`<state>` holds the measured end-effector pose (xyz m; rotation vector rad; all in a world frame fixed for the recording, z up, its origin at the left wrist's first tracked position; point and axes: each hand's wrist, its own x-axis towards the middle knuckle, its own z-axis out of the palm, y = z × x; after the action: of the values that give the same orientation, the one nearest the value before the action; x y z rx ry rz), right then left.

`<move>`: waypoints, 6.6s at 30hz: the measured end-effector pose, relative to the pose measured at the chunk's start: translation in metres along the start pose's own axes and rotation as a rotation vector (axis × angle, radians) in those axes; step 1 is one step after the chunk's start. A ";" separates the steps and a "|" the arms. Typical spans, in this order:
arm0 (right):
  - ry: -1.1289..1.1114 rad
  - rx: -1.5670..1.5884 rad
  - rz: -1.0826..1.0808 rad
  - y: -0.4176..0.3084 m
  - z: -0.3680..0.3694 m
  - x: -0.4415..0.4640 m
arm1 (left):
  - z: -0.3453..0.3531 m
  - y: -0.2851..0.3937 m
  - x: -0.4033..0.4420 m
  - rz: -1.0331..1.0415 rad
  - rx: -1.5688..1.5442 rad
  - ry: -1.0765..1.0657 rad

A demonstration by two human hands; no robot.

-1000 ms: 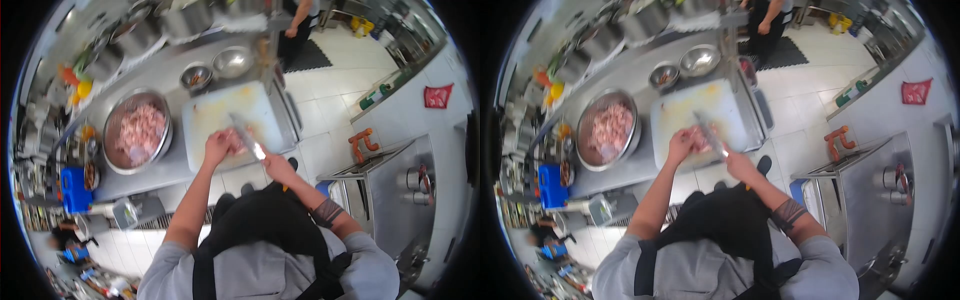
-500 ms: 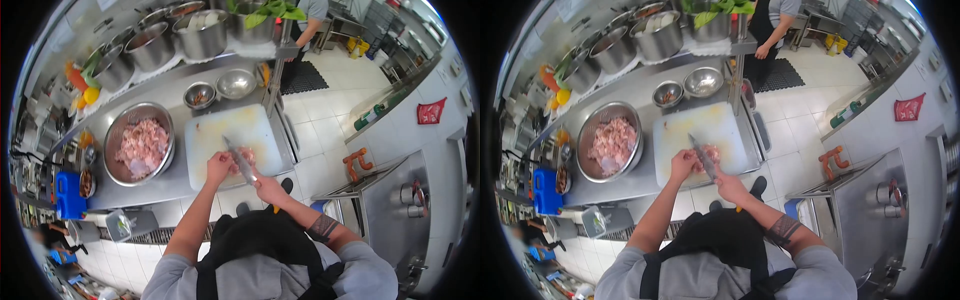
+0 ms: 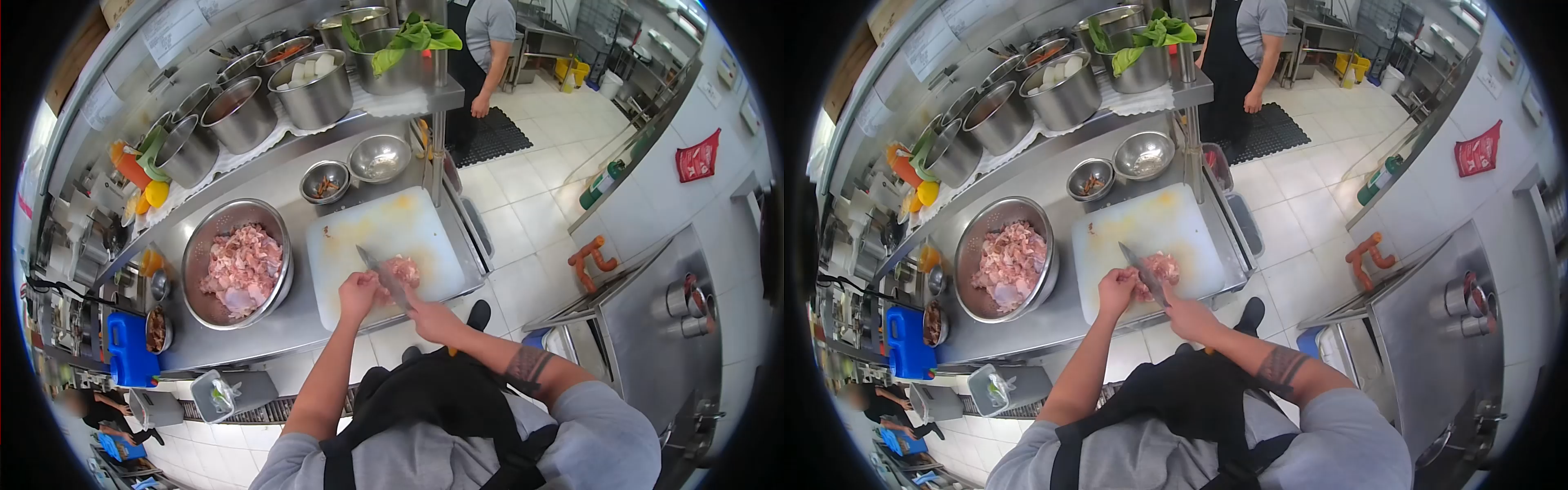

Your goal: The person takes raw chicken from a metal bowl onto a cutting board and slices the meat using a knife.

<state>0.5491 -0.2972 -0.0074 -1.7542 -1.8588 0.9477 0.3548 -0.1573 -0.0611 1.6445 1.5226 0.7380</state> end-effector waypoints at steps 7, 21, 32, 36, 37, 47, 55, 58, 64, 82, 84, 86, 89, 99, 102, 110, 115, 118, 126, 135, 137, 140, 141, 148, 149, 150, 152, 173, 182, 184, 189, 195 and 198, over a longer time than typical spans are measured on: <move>0.038 -0.071 0.017 0.008 0.030 0.026 | 0.002 -0.002 -0.003 0.082 -0.061 -0.044; -0.207 -0.282 0.129 0.010 -0.038 -0.077 | -0.022 -0.008 -0.002 0.112 0.230 0.015; -0.003 -0.149 0.118 0.000 -0.081 -0.088 | -0.015 -0.013 -0.045 0.549 0.205 0.046; 0.091 0.119 0.071 -0.002 -0.025 -0.044 | -0.021 -0.020 -0.052 0.529 0.174 0.074; 0.089 0.123 0.070 -0.009 -0.016 -0.032 | -0.021 -0.019 -0.051 0.459 0.124 0.059; -0.002 -0.096 0.032 -0.007 0.013 -0.022 | -0.024 -0.017 -0.051 0.434 0.102 0.097; -0.189 -0.230 0.127 0.001 -0.109 -0.122 | -0.026 -0.008 -0.030 0.096 0.121 0.091; 0.058 -0.081 0.154 0.019 -0.108 -0.131 | -0.015 -0.012 -0.009 0.212 0.389 0.037; 0.234 0.077 0.331 0.029 -0.090 -0.126 | -0.006 -0.009 0.033 0.143 0.345 -0.416; 0.306 0.342 0.393 0.070 -0.076 -0.119 | 0.027 0.092 -0.028 0.537 0.477 -0.296; 0.267 0.328 0.450 0.061 -0.081 -0.117 | 0.059 0.071 -0.050 0.641 0.403 -0.185; 0.241 0.318 0.521 0.057 -0.080 -0.116 | 0.068 0.062 -0.049 0.752 0.323 -0.088; 0.335 0.283 0.513 0.059 -0.071 -0.119 | 0.035 0.071 -0.004 0.265 0.302 -0.383; 0.322 0.299 0.499 0.058 -0.061 -0.106 | 0.047 0.043 0.070 0.300 0.314 -0.394; 0.338 0.391 0.530 0.051 -0.070 -0.106 | 0.025 0.089 0.053 0.032 0.001 -0.490; 0.372 0.569 0.616 0.060 -0.077 -0.100 | -0.033 0.133 -0.005 -0.243 -0.941 -0.443; 0.285 0.519 0.575 0.058 -0.073 -0.097 | -0.048 0.031 -0.011 -0.295 -0.197 -0.212; 0.132 0.301 0.585 0.032 -0.081 -0.090 | -0.041 0.012 -0.024 0.311 0.442 0.257; 0.058 -0.132 0.283 0.014 -0.057 -0.061 | 0.030 0.049 -0.013 0.511 0.177 -0.132; -0.074 -0.356 0.332 -0.016 -0.074 -0.062 | 0.035 0.044 0.008 0.433 0.243 -0.283; -0.080 -0.408 0.325 -0.010 -0.072 -0.060 | 0.035 0.044 0.008 0.440 0.233 -0.284; -0.073 -0.411 0.315 -0.012 -0.071 -0.043 | 0.030 0.050 0.006 0.446 0.212 -0.292; -0.080 -0.408 0.315 -0.007 -0.067 -0.034 | 0.029 0.052 0.005 0.451 0.202 -0.298; -0.037 -0.297 0.173 0.026 -0.039 0.044 | 0.034 0.047 0.004 0.468 0.231 -0.256; -0.044 -0.294 0.161 0.027 -0.041 0.044 | 0.034 0.046 0.001 0.445 0.223 -0.230; -0.040 -0.301 0.157 0.028 -0.046 0.036 | 0.034 0.047 0.000 0.422 0.214 -0.199; -0.116 -0.353 0.236 0.032 -0.058 -0.004 | 0.035 0.044 -0.004 0.429 0.176 -0.148; -0.098 -0.248 0.084 0.039 -0.042 0.057 | 0.043 0.042 -0.003 0.355 0.238 -0.087; -0.233 -0.337 0.296 0.036 -0.095 -0.051 | 0.043 0.034 -0.008 0.438 0.119 0.010; -0.203 -0.337 0.271 0.027 -0.099 -0.051 | 0.041 0.036 -0.007 0.454 0.111 0.018; -0.221 -0.337 0.284 0.004 -0.099 -0.042 | 0.046 0.033 -0.005 0.510 0.150 0.029; -0.183 -0.303 0.201 0.026 -0.058 0.023 | 0.049 0.027 -0.001 0.475 0.157 -0.072; -0.148 -0.271 0.144 0.023 -0.042 0.063 | 0.044 0.031 -0.002 0.402 0.224 -0.098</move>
<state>0.5869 -0.2283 -0.0044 -2.0500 -2.0580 0.9362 0.4080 -0.1660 -0.0593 2.1607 1.2541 0.6996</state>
